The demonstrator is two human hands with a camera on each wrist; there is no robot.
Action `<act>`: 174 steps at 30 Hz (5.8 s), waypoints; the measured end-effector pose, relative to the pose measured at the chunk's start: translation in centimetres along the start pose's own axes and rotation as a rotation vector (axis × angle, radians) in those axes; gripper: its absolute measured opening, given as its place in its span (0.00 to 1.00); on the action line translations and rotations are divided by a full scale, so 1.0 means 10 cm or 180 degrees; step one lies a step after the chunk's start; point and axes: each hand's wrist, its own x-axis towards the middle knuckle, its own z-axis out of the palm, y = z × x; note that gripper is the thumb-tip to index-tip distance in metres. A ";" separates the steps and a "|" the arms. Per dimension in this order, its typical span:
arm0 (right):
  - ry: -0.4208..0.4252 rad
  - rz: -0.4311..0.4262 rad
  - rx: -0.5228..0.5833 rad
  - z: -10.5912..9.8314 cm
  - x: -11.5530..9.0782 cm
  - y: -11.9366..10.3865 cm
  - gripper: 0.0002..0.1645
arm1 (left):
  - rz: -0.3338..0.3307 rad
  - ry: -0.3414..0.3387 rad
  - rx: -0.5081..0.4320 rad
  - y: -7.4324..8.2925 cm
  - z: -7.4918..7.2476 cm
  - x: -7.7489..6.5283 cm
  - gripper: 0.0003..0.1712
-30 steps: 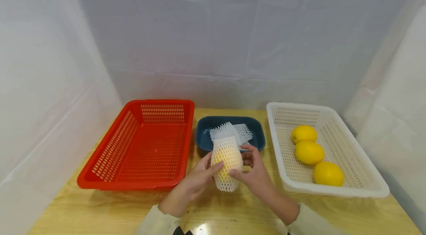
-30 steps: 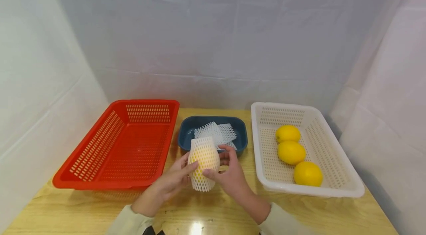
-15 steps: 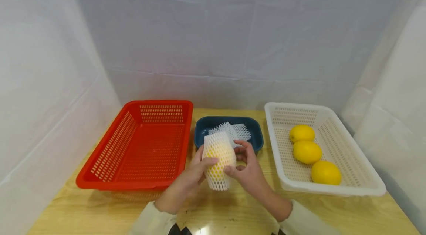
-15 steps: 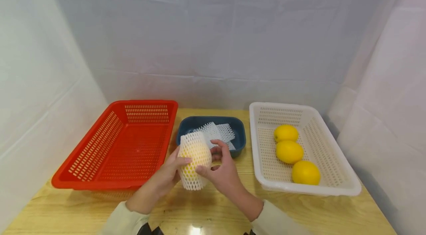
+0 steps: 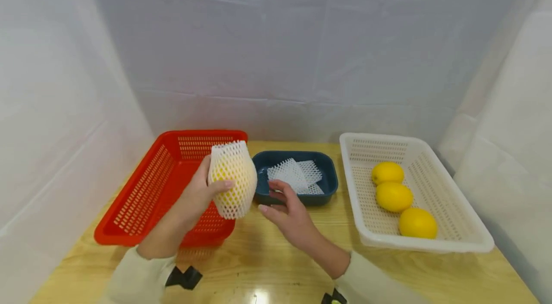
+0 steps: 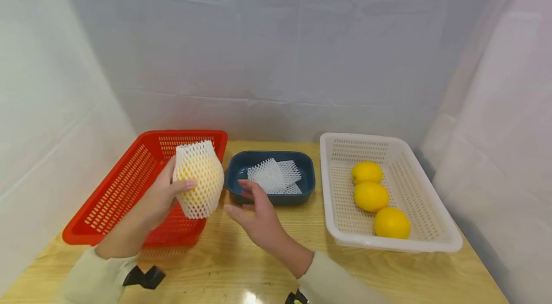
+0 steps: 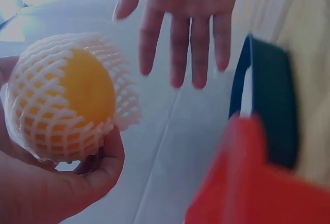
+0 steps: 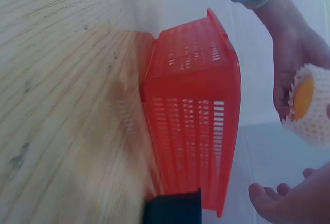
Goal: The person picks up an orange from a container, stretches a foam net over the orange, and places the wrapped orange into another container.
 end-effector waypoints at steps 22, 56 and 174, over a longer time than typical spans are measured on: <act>-0.1150 -0.0292 -0.2594 0.63 0.39 0.03 0.49 | -0.0795 0.0739 0.0884 -0.27 -1.11 0.82 0.48; -0.0980 -0.0353 -0.2921 0.70 0.18 0.02 0.43 | -0.1398 0.0810 0.2349 -1.09 -1.31 0.97 0.51; -0.0653 0.1742 -0.3357 -2.64 0.62 0.68 0.45 | 0.1108 -0.0848 0.3027 -0.70 2.29 0.26 0.35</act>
